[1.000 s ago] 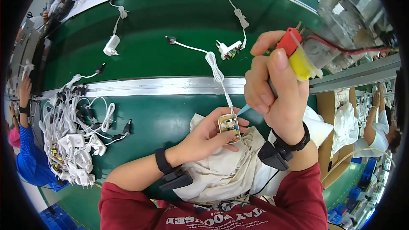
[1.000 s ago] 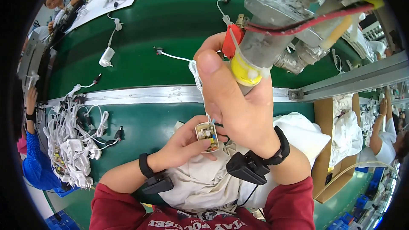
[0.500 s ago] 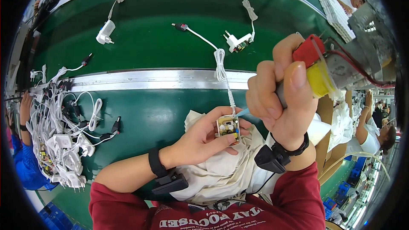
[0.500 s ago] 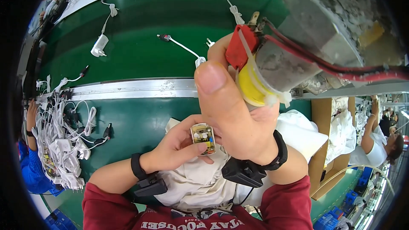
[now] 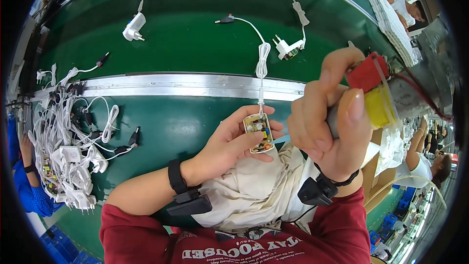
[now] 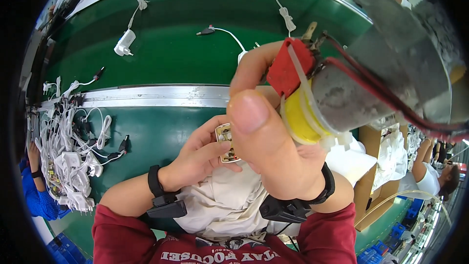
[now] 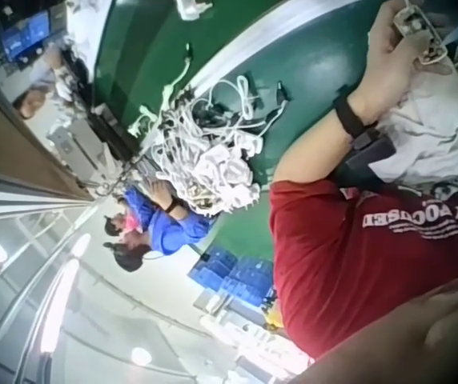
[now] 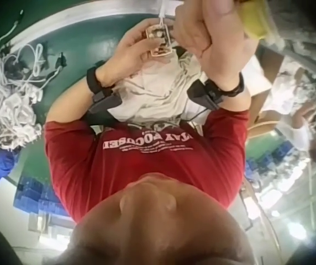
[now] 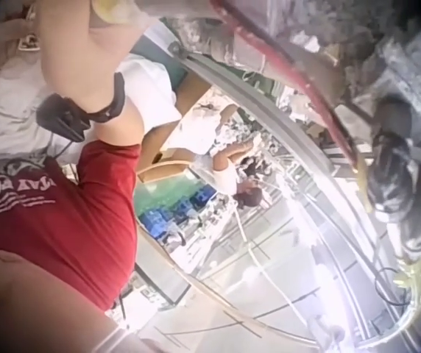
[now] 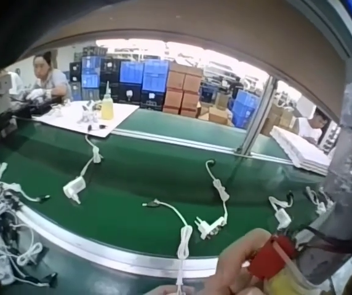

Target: The person picks up a circuit board from the conveyor belt, applies a substance to it using a dispenser, and places it back onto the belt. This process is repeated for several circuit boards throughout the video.

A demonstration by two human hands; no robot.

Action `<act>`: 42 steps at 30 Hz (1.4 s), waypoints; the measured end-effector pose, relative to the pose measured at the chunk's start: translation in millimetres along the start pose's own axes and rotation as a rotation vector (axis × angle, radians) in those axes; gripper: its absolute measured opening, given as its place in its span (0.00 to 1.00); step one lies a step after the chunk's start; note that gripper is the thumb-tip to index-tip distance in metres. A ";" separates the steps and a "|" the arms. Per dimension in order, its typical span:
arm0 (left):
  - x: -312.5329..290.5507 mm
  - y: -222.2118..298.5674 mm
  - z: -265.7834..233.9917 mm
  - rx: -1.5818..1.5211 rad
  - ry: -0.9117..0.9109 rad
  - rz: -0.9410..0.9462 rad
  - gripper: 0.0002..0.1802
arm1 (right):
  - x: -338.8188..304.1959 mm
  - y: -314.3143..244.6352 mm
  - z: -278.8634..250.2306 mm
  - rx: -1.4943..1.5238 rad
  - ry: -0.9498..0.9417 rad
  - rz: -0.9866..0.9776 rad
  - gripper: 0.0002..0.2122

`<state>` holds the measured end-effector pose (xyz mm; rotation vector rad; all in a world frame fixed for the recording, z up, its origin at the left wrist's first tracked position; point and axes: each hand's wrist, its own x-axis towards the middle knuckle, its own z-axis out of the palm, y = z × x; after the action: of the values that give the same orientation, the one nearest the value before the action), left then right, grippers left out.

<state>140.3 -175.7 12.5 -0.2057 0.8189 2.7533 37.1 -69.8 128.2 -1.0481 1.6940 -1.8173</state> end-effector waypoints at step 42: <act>10.8 4.6 -5.1 -0.200 -0.162 0.005 0.25 | -3.8 -2.8 7.1 0.171 0.020 0.075 0.24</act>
<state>129.0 -180.1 8.4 -0.0173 0.5041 2.8104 45.4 -71.1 129.8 -0.8866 1.5360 -1.8916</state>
